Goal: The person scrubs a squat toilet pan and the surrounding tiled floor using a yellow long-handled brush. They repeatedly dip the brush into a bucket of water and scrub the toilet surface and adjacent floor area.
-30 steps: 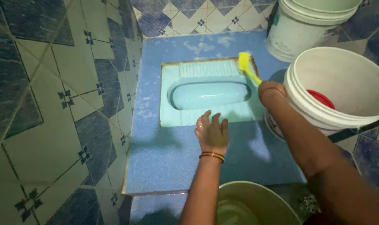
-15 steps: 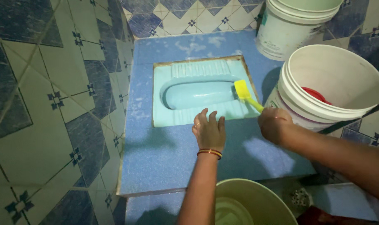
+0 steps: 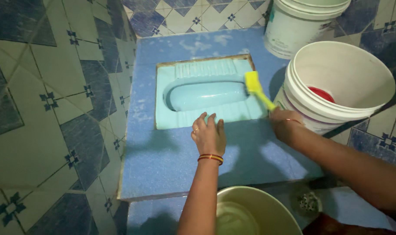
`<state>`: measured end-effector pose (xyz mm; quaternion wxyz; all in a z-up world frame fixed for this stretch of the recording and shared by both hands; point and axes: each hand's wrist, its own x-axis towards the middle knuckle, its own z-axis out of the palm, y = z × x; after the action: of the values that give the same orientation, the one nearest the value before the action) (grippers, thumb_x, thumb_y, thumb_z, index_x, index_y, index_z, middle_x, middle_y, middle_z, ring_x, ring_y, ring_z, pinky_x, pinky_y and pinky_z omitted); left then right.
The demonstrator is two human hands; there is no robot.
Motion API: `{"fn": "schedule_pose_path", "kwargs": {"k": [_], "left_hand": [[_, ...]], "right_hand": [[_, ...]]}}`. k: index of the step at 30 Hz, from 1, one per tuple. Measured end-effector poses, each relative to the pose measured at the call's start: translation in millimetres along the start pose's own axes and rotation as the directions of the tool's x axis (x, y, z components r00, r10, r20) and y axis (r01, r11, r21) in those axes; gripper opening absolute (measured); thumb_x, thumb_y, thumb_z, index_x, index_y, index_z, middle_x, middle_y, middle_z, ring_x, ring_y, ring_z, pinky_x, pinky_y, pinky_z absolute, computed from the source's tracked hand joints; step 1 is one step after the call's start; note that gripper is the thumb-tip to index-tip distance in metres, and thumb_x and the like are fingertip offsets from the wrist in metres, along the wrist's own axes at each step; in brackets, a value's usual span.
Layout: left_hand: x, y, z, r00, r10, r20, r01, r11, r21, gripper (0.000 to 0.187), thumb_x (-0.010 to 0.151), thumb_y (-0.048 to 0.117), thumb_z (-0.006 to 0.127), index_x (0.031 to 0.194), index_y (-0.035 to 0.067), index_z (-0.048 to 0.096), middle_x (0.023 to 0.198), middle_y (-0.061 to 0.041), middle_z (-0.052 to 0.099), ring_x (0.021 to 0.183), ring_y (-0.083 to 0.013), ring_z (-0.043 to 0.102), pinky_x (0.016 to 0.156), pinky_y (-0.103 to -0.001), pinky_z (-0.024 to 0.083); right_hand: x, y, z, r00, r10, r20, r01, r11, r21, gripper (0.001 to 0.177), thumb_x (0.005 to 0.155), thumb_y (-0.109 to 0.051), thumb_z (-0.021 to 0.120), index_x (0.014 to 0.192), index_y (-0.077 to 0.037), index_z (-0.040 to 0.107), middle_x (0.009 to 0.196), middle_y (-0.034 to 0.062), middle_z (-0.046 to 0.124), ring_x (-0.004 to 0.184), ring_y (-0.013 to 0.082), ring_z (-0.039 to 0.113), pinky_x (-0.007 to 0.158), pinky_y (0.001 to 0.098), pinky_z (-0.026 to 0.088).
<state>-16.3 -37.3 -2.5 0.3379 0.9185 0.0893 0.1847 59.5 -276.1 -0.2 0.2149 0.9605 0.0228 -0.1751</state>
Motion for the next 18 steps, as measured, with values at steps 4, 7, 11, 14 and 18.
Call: {"fn": "schedule_pose_path", "kwargs": {"k": [4,7,11,14,18], "left_hand": [[2,0,-4,0.999,-0.035,-0.032,0.034,0.999,-0.036,0.04,0.096,0.032,0.062,0.131,0.014,0.066,0.147,-0.013,0.051,0.138,-0.035,0.041,0.108,-0.057,0.033],[5,-6,-8,0.993,-0.002,-0.12,-0.002,0.999,-0.032,0.042,0.099,0.032,0.06,0.135,0.011,0.063,0.149,-0.014,0.048,0.139,-0.0363,0.039,0.109,-0.058,0.031],[11,-13,-11,0.991,-0.053,-0.121,0.051,0.999,-0.019,0.044,0.098,0.034,0.058,0.136,0.011,0.062,0.149,-0.014,0.048,0.14,-0.0362,0.038,0.109,-0.058,0.031],[14,-18,-13,0.989,-0.111,-0.098,0.11,0.994,-0.017,0.044,0.099,0.034,0.057,0.136,0.011,0.061,0.149,-0.014,0.048,0.14,-0.0365,0.038,0.108,-0.059,0.032],[13,-23,-16,0.982,-0.128,-0.138,0.121,0.991,-0.059,0.044,0.1,0.035,0.055,0.136,0.011,0.061,0.149,-0.014,0.048,0.14,-0.037,0.039,0.108,-0.059,0.032]], "right_hand": [[1,-56,20,0.861,-0.423,-0.283,0.46,0.884,0.078,0.035,0.103,-0.019,0.048,0.131,0.001,0.056,0.113,0.0158,0.074,0.102,0.0325,0.074,0.085,0.0478,0.058],[-4,-103,-21,0.879,-0.459,-0.127,0.477,0.845,0.241,0.041,0.102,-0.019,0.046,0.139,-0.001,0.051,0.113,0.0245,0.071,0.102,0.0406,0.072,0.085,0.0526,0.057],[-40,-98,-45,0.877,-0.48,-0.002,0.46,0.839,0.292,0.047,0.106,-0.033,0.042,0.149,-0.014,0.041,0.109,0.0224,0.071,0.101,0.0408,0.07,0.087,0.0543,0.054],[-53,-71,-41,0.886,-0.461,0.048,0.437,0.865,0.246,0.05,0.106,-0.035,0.041,0.153,-0.018,0.037,0.11,0.0203,0.071,0.101,0.04,0.07,0.088,0.054,0.055],[-60,-92,-29,0.867,-0.496,0.05,0.458,0.833,0.311,0.053,0.106,-0.036,0.042,0.154,-0.017,0.033,0.11,0.0208,0.07,0.101,0.0414,0.069,0.087,0.0547,0.054]]}}
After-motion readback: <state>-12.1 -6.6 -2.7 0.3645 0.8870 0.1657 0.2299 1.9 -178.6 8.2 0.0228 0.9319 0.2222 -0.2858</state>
